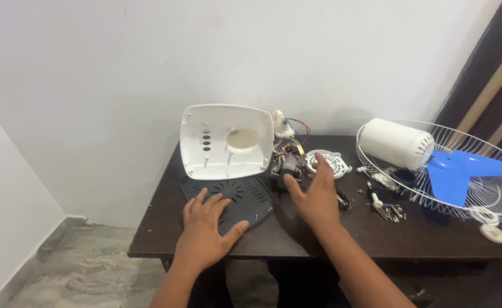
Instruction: The person disassembles an electric fan by removing screws from the base cover and a control module using a small screwdriver. They separate the base cover from the main housing and set the components aside on a table.
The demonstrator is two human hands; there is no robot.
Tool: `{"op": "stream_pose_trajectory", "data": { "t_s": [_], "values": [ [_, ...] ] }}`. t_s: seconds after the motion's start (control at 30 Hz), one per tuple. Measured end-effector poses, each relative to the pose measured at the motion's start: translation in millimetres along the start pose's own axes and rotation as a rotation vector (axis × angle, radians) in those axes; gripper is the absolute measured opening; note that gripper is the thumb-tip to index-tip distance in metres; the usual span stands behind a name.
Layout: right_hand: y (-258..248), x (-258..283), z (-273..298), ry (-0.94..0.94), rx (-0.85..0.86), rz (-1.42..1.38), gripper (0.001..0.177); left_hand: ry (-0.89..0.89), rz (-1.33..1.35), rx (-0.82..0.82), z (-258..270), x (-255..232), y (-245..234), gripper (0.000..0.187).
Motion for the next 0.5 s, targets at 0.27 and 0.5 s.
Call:
{"op": "stream_pose_trajectory", "data": {
  "t_s": [0.27,0.5],
  "values": [
    [32,16,-23,0.108,-0.005,0.184,0.112,-0.021,-0.014,0.028,-2,1,1,0.075],
    [34,21,-17,0.067,0.036,0.2,0.133,-0.03,-0.056,0.073,-3,-2,1,0.077]
  ]
}}
Point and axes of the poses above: each hand's wrist, its own z-axis away from the middle knuckle, its own y-axis out of the palm, x = y × z, the point moved 3 cm from there along -z, towards the middle knuckle, and after that the axes turned 4 degrees about x, right-handed, at the moved point
